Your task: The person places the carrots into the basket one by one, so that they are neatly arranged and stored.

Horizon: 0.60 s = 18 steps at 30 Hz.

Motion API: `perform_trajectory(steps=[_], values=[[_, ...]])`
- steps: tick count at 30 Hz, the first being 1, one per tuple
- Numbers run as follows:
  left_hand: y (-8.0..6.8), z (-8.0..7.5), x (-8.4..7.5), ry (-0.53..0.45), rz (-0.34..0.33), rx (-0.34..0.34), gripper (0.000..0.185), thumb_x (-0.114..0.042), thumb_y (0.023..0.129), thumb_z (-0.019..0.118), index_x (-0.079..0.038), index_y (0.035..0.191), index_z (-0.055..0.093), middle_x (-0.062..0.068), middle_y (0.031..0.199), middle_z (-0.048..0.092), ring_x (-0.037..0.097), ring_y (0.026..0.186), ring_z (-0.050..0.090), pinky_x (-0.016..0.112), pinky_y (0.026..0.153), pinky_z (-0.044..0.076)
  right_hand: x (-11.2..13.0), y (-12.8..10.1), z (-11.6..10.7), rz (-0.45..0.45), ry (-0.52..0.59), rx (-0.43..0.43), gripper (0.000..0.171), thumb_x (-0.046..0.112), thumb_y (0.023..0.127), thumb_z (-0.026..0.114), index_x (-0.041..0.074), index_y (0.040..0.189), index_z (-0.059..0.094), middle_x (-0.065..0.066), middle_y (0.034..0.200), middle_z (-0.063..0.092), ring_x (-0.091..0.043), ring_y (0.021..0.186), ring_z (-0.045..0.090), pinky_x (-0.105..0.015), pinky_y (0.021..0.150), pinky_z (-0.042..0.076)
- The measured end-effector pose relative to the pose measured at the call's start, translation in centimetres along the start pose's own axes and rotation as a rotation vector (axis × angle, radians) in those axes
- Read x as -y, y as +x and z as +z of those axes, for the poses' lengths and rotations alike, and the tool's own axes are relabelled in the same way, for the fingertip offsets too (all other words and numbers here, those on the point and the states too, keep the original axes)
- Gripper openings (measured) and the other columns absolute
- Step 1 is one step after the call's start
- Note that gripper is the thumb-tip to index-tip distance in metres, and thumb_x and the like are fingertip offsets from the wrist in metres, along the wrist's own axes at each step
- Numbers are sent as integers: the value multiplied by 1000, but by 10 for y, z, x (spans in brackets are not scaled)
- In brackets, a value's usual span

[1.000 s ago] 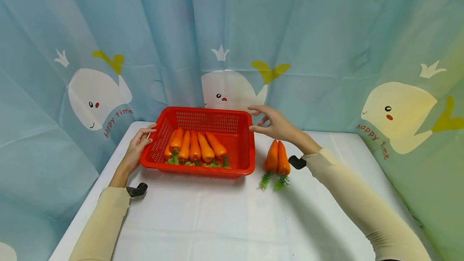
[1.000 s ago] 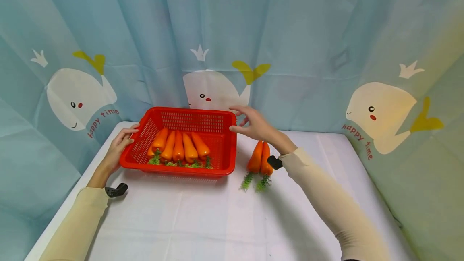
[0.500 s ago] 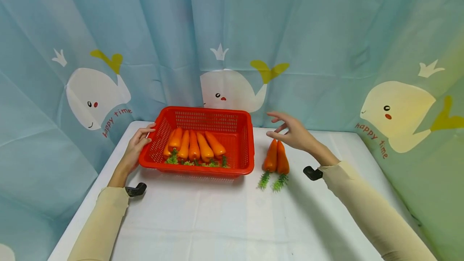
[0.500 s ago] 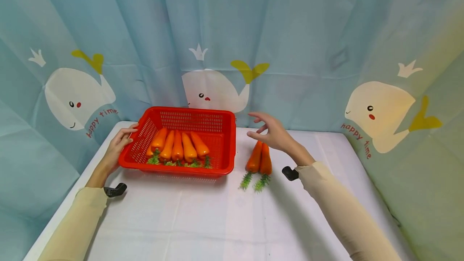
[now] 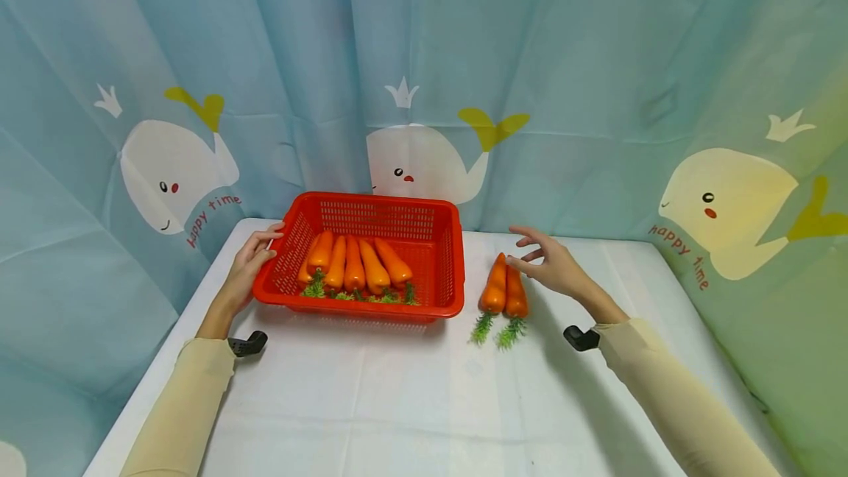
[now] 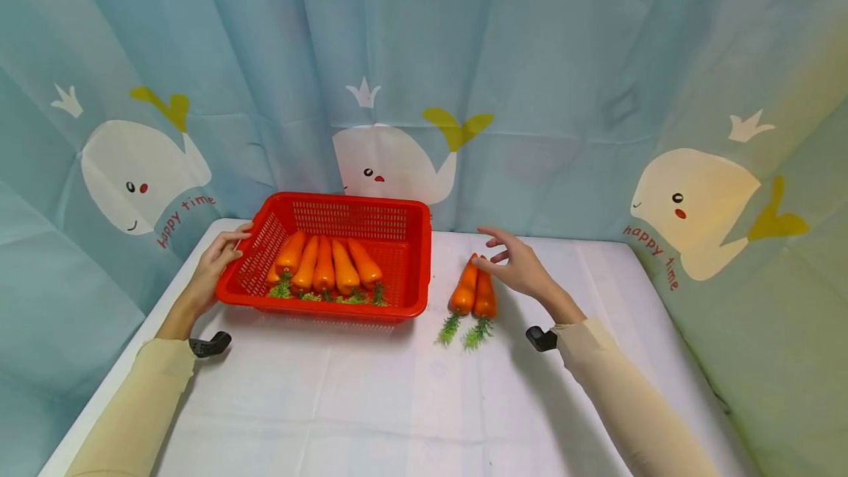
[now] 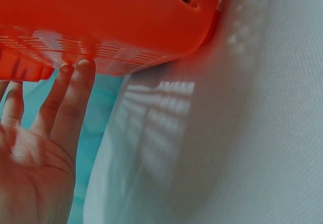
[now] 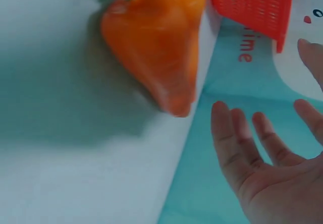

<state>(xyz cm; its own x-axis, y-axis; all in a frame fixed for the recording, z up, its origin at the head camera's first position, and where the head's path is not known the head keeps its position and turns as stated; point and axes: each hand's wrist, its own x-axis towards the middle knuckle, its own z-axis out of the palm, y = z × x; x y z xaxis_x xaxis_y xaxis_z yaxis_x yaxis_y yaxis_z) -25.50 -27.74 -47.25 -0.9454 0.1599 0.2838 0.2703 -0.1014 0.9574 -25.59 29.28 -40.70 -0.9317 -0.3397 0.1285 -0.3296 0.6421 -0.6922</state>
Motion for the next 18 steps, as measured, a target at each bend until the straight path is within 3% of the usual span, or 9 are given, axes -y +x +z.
perform_trajectory(steps=[11,15,18], values=[[1,-1,1,5,-20,-14,35,3,100,35,10,134,38,10,159,24,19,148,18,17,97,44,-20,-10,11,189,119,145,64,24,92,68,11,147,39,-31,132,42,-30,86,64,-46,73,57],[0,0,-1,6,-17,-10,35,1,100,36,8,134,39,9,159,24,19,148,18,17,96,45,-26,-12,14,228,112,182,65,25,92,69,10,148,38,-30,130,43,-29,82,64,-44,74,58],[0,0,-2,5,-12,-4,35,0,100,37,8,134,39,10,159,24,20,148,18,17,97,45,-28,-12,16,229,70,192,67,31,91,69,9,147,39,-28,128,48,-31,90,62,-41,77,55]])
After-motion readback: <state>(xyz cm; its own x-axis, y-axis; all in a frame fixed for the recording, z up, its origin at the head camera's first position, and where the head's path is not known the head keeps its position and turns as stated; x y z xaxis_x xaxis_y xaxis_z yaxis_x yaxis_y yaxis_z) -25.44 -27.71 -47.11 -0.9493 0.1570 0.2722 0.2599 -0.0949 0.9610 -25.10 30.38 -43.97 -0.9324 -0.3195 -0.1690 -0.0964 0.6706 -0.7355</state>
